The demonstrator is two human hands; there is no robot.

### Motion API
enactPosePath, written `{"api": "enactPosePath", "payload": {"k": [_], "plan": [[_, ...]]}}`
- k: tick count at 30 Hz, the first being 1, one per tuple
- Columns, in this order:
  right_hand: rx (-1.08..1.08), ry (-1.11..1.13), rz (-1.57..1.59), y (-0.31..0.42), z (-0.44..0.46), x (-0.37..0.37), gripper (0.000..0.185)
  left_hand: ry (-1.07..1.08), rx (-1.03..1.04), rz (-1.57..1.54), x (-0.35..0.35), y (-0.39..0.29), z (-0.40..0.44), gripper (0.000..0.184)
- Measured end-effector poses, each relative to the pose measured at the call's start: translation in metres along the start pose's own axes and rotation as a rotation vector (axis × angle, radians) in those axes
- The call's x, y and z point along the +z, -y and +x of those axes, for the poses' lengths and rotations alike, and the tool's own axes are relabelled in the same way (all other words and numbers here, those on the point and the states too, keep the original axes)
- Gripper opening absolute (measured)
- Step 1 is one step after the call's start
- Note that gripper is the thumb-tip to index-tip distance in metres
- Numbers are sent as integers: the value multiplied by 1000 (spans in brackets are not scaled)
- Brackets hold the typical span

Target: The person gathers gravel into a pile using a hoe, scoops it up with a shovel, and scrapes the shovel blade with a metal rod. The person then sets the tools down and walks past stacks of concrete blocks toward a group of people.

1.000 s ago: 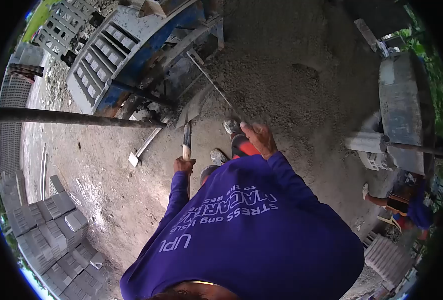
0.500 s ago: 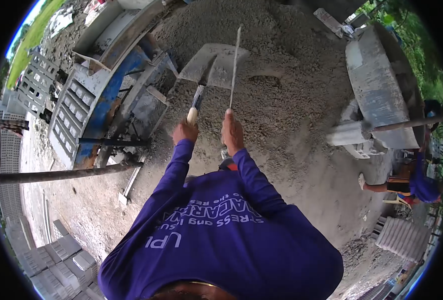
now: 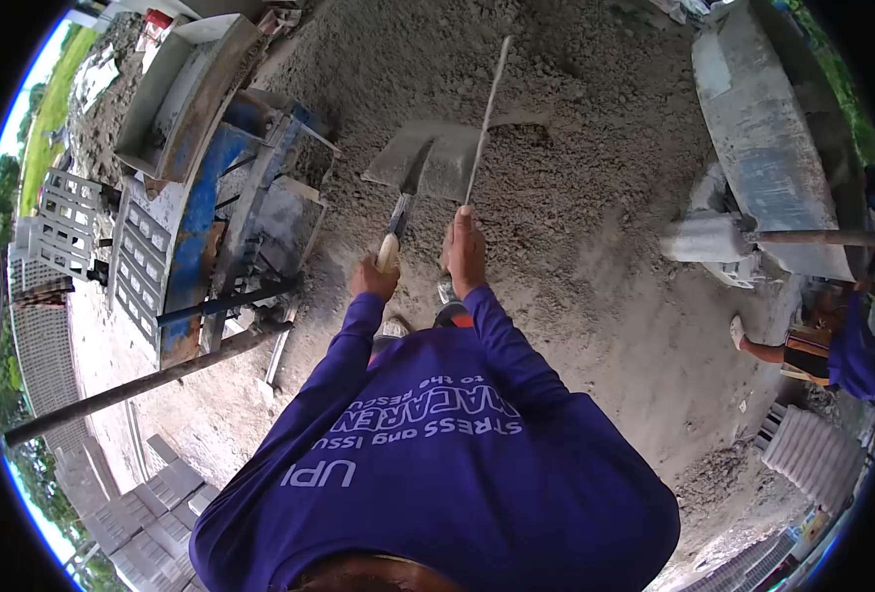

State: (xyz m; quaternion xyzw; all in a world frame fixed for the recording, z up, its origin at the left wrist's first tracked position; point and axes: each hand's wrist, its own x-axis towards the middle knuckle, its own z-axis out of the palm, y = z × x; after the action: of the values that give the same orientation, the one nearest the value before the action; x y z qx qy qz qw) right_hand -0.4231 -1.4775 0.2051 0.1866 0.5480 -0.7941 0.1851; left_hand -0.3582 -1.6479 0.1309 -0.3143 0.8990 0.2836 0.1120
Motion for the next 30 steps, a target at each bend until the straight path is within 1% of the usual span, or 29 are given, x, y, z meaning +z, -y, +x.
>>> {"api": "enactPosePath", "payload": {"k": [1, 3, 5, 7, 10, 11, 12, 13, 14, 17, 19, 21, 23, 24, 25, 26, 27, 28, 30], "plan": [[591, 41, 156, -24, 4, -11, 54, 14, -5, -4, -3, -4, 1, 43], [299, 67, -24, 10, -12, -8, 54, 49, -13, 77, 0, 7, 6, 45], [46, 137, 13, 86, -15, 2, 53, 117, -51, 114, 0, 15, 2, 47], [-353, 186, 25, 135, -10, 2, 53, 122, 5, 121, 8, 34, 6, 45], [-789, 6, 79, 142, -7, 15, 52, 109, 5, 157, 9, 37, -7, 42], [-774, -19, 59, 116, 2, 13, 52, 96, 4, 145, 8, 37, -14, 41], [-619, -72, 86, 74, 13, 13, 53, 79, 4, 128, 5, 33, -21, 39], [-339, -72, 82, 31, 18, 10, 53, 64, -1, 113, 3, 33, -27, 38], [173, -56, 126, -5, 14, 10, 53, 21, 23, 88, 9, 42, -27, 35], [433, 50, 217, -4, 18, -11, 52, -32, 2, 68, 7, 65, -29, 35], [184, 51, 243, 82, 1, 2, 54, -42, -9, 72, 0, 78, -24, 34], [-163, 70, 216, 127, -3, 13, 55, -45, -17, 94, -9, 87, -24, 34], [-466, -36, 173, 120, 0, 28, 56, -21, -16, 130, -16, 88, -27, 33], [-618, -93, 149, 112, 0, 37, 56, -63, 9, 118, -17, 86, -29, 33], [-603, -65, 133, 78, 4, 44, 57, -103, 35, 106, -16, 82, -33, 32], [-453, -100, 123, 33, 8, 54, 56, -143, 65, 92, -14, 80, -34, 32], [-12, 12, 101, -12, 5, 54, 55, -158, 75, 69, -12, 79, -35, 32], [429, 122, 73, -36, 1, 51, 55, -175, 84, 44, -7, 77, -36, 32], [444, 133, 59, -25, -2, 38, 52, -175, 77, 26, -2, 81, -37, 31]]}}
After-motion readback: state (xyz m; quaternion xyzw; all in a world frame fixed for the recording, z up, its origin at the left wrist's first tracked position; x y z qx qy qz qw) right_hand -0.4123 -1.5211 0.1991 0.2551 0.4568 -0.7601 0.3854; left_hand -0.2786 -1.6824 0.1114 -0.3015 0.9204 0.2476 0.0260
